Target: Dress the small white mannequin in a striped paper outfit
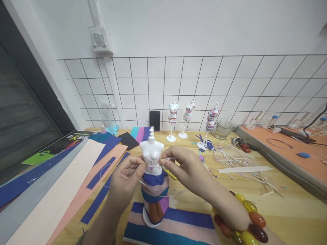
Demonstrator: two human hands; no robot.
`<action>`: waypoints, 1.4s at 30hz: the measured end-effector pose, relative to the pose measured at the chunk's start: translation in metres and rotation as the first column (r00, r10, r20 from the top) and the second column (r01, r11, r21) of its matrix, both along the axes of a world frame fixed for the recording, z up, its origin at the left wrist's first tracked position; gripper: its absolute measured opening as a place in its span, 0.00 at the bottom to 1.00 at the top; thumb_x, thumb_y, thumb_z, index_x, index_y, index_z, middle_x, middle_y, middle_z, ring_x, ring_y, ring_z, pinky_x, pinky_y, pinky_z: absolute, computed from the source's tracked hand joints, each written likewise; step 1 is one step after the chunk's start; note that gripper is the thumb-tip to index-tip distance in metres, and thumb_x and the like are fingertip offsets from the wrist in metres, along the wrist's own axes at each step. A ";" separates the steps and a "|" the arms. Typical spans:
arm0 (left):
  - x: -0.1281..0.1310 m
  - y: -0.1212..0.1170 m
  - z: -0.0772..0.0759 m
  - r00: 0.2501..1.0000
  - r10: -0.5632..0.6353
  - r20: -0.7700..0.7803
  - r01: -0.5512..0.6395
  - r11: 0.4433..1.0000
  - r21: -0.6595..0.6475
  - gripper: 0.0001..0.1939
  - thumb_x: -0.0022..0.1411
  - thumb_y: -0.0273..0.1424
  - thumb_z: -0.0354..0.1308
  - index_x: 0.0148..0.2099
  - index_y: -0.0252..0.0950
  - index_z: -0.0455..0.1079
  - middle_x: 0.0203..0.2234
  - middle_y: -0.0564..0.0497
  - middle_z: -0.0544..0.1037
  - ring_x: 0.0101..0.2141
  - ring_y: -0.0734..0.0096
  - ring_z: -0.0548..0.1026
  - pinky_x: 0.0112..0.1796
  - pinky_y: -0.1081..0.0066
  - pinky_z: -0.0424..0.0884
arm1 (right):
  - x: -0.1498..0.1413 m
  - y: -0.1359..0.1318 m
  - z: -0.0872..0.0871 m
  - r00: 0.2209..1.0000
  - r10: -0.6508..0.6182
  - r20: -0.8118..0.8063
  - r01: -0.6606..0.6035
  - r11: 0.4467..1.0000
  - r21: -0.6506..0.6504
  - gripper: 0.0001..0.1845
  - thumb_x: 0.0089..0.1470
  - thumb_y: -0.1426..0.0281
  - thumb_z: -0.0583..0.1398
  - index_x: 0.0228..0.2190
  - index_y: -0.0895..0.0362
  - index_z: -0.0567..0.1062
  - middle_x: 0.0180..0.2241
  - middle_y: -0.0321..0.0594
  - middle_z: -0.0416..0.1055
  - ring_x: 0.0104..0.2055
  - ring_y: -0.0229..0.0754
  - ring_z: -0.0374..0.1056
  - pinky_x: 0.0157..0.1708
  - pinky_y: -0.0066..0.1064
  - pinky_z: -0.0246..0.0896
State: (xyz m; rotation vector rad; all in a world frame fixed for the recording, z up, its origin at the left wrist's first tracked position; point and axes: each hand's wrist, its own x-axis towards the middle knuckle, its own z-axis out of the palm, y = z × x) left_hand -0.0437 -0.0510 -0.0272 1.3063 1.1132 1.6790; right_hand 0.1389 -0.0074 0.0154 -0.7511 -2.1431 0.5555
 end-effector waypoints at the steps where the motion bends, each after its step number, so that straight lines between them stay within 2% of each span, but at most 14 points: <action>1: -0.001 0.000 -0.001 1.000 -0.024 0.018 0.025 1.000 -0.012 0.09 0.53 0.36 0.63 0.30 0.36 0.70 0.24 0.51 0.75 0.27 0.68 0.76 0.29 0.73 0.73 | 0.001 0.001 0.000 0.999 0.029 -0.014 -0.029 0.999 -0.026 0.05 0.57 0.73 0.58 0.30 0.56 0.73 0.28 0.35 0.73 0.30 0.36 0.68 0.30 0.28 0.61; 4: -0.002 0.000 -0.003 0.993 -0.097 0.067 0.099 0.994 -0.034 0.09 0.52 0.35 0.65 0.29 0.35 0.70 0.23 0.51 0.75 0.26 0.68 0.76 0.27 0.73 0.72 | 0.006 0.005 0.000 0.995 0.093 -0.047 -0.097 0.991 -0.087 0.04 0.56 0.72 0.59 0.30 0.56 0.74 0.27 0.33 0.73 0.28 0.35 0.67 0.27 0.26 0.61; 7: -0.001 -0.001 -0.003 0.978 -0.162 0.132 0.167 0.986 -0.024 0.10 0.50 0.33 0.67 0.27 0.35 0.69 0.21 0.53 0.75 0.23 0.73 0.73 0.26 0.76 0.70 | 0.012 0.008 0.002 0.985 0.156 -0.080 -0.167 0.974 -0.154 0.04 0.55 0.71 0.61 0.29 0.56 0.75 0.27 0.34 0.73 0.28 0.35 0.67 0.25 0.25 0.61; 11: 0.001 -0.003 -0.003 0.961 -0.215 0.175 0.223 0.974 -0.028 0.12 0.49 0.33 0.68 0.25 0.34 0.69 0.20 0.53 0.75 0.22 0.75 0.72 0.25 0.77 0.69 | 0.018 0.006 0.007 0.954 0.274 -0.125 -0.298 0.915 -0.273 0.03 0.54 0.72 0.62 0.29 0.56 0.77 0.27 0.34 0.73 0.28 0.34 0.68 0.26 0.24 0.62; 13: 0.001 -0.004 -0.002 0.958 -0.218 0.185 0.231 0.971 -0.052 0.12 0.49 0.34 0.68 0.26 0.34 0.68 0.20 0.53 0.75 0.22 0.75 0.71 0.25 0.77 0.68 | 0.019 0.004 0.009 0.946 0.296 -0.133 -0.323 0.892 -0.317 0.03 0.54 0.71 0.62 0.29 0.56 0.77 0.28 0.34 0.73 0.29 0.35 0.68 0.27 0.24 0.63; 18: 0.003 -0.006 -0.001 0.972 -0.191 0.136 0.208 0.971 -0.119 0.14 0.50 0.38 0.67 0.27 0.36 0.66 0.20 0.53 0.72 0.23 0.72 0.71 0.24 0.75 0.67 | 0.021 0.002 0.013 0.944 0.324 -0.068 -0.328 0.886 -0.326 0.05 0.54 0.67 0.62 0.32 0.55 0.78 0.30 0.35 0.74 0.31 0.37 0.69 0.29 0.26 0.64; 21: 0.006 -0.007 0.000 0.976 -0.189 0.105 0.203 0.969 -0.138 0.13 0.52 0.38 0.65 0.28 0.37 0.65 0.19 0.54 0.70 0.22 0.73 0.70 0.24 0.76 0.66 | 0.020 0.001 0.015 0.934 0.352 -0.057 -0.352 0.886 -0.304 0.05 0.53 0.67 0.63 0.32 0.56 0.77 0.30 0.35 0.75 0.31 0.37 0.69 0.29 0.26 0.64; 26: 0.007 -0.008 -0.002 0.963 -0.228 0.142 0.246 0.962 -0.118 0.11 0.56 0.38 0.62 0.31 0.38 0.65 0.23 0.54 0.71 0.26 0.73 0.70 0.27 0.76 0.66 | 0.017 -0.003 0.015 0.975 0.222 0.014 -0.218 0.966 -0.141 0.06 0.54 0.67 0.62 0.28 0.56 0.75 0.25 0.33 0.72 0.28 0.35 0.66 0.27 0.26 0.60; 30: 0.007 -0.008 -0.003 0.932 -0.317 0.177 0.330 0.943 -0.046 0.09 0.60 0.37 0.59 0.33 0.38 0.66 0.26 0.53 0.72 0.29 0.72 0.70 0.31 0.75 0.66 | 0.016 -0.008 0.015 0.986 0.162 0.046 -0.159 0.986 -0.053 0.06 0.55 0.68 0.62 0.27 0.55 0.73 0.25 0.32 0.71 0.28 0.34 0.66 0.27 0.26 0.58; 35: 0.011 -0.010 -0.002 0.916 -0.367 0.164 0.377 0.926 -0.036 0.07 0.63 0.36 0.55 0.36 0.38 0.66 0.32 0.50 0.75 0.35 0.68 0.72 0.37 0.71 0.67 | 0.016 -0.006 0.014 0.988 0.149 0.042 -0.145 0.984 -0.101 0.06 0.56 0.66 0.61 0.29 0.55 0.74 0.24 0.31 0.69 0.25 0.34 0.64 0.24 0.25 0.58; 40: 0.017 -0.008 -0.002 0.901 -0.402 0.164 0.408 0.913 -0.003 0.08 0.63 0.36 0.54 0.41 0.39 0.67 0.38 0.48 0.76 0.42 0.63 0.71 0.45 0.67 0.65 | 0.015 -0.002 0.009 0.970 0.191 -0.150 -0.226 0.936 -0.271 0.06 0.54 0.65 0.62 0.32 0.54 0.73 0.30 0.35 0.72 0.31 0.37 0.68 0.29 0.26 0.65; 42: 0.017 -0.007 -0.003 0.897 -0.408 0.171 0.414 0.910 0.002 0.08 0.63 0.36 0.54 0.43 0.39 0.67 0.41 0.48 0.75 0.44 0.62 0.71 0.47 0.66 0.64 | 0.015 0.000 0.007 0.965 0.189 -0.183 -0.237 0.926 -0.295 0.06 0.54 0.66 0.62 0.32 0.54 0.73 0.31 0.36 0.72 0.32 0.38 0.69 0.31 0.27 0.66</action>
